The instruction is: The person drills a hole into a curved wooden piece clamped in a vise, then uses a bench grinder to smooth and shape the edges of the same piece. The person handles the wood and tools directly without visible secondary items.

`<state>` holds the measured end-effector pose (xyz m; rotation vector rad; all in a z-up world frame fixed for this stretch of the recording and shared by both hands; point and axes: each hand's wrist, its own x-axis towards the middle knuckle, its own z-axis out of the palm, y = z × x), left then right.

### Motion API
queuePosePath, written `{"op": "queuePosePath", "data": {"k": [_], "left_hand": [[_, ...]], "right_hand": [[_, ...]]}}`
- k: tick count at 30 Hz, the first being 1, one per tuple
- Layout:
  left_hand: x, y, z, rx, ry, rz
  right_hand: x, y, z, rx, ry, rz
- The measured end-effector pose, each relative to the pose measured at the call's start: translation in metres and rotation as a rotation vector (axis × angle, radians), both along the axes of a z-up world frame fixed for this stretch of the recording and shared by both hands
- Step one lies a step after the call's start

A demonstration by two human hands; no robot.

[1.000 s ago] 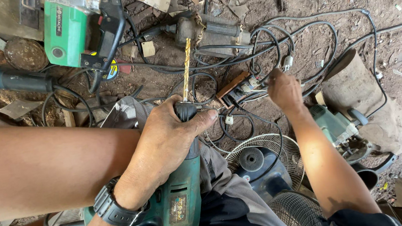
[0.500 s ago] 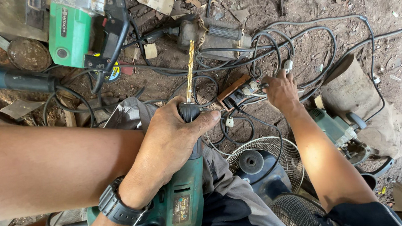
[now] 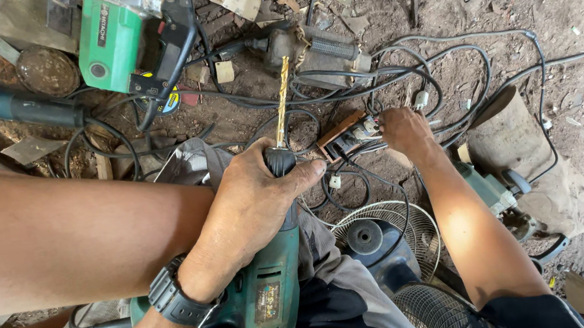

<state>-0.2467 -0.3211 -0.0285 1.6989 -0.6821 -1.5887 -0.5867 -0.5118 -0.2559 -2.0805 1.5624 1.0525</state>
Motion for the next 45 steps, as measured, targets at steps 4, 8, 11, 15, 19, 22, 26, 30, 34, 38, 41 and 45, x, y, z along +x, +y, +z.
{"op": "queuePosePath", "data": {"k": [4,8,11,15,19,22,26,30,34,38,41,45], "left_hand": [[0.0,-0.001,0.001,0.011,0.023,0.019],[0.001,-0.001,0.003,0.067,0.03,0.007],[0.001,-0.001,0.004,0.064,0.05,0.019],[0.002,0.001,0.004,0.032,0.019,0.029],[0.002,0.003,0.002,0.025,0.02,0.024],[0.002,0.003,0.0,0.031,0.031,0.017],[0.001,0.004,-0.003,-0.034,0.005,0.031],[0.002,0.006,-0.004,-0.038,-0.014,0.022],[0.002,0.008,-0.003,-0.042,-0.008,0.036],[0.003,0.009,-0.002,-0.011,-0.01,0.018],[0.003,0.005,-0.001,-0.05,0.026,0.019],[-0.002,0.006,-0.004,-0.032,0.007,0.004]], "right_hand": [[0.009,0.007,0.004,-0.332,-0.15,0.355],[0.035,0.018,0.011,0.026,-0.278,-0.275],[0.044,0.03,0.016,0.053,0.056,0.551],[0.026,0.049,0.019,-0.181,-0.49,0.147],[0.009,0.036,0.0,-0.108,-0.117,0.231],[-0.004,0.027,-0.013,0.082,0.021,0.078],[-0.012,0.038,-0.02,0.084,-0.441,0.146],[0.004,0.053,-0.004,-0.104,-0.292,0.09],[0.023,0.06,0.028,-0.374,-0.144,0.375],[0.031,0.095,0.033,-0.131,-0.211,0.304],[0.035,0.113,0.018,-0.333,-0.192,0.546],[0.03,0.111,-0.001,-0.378,-0.209,0.543]]}}
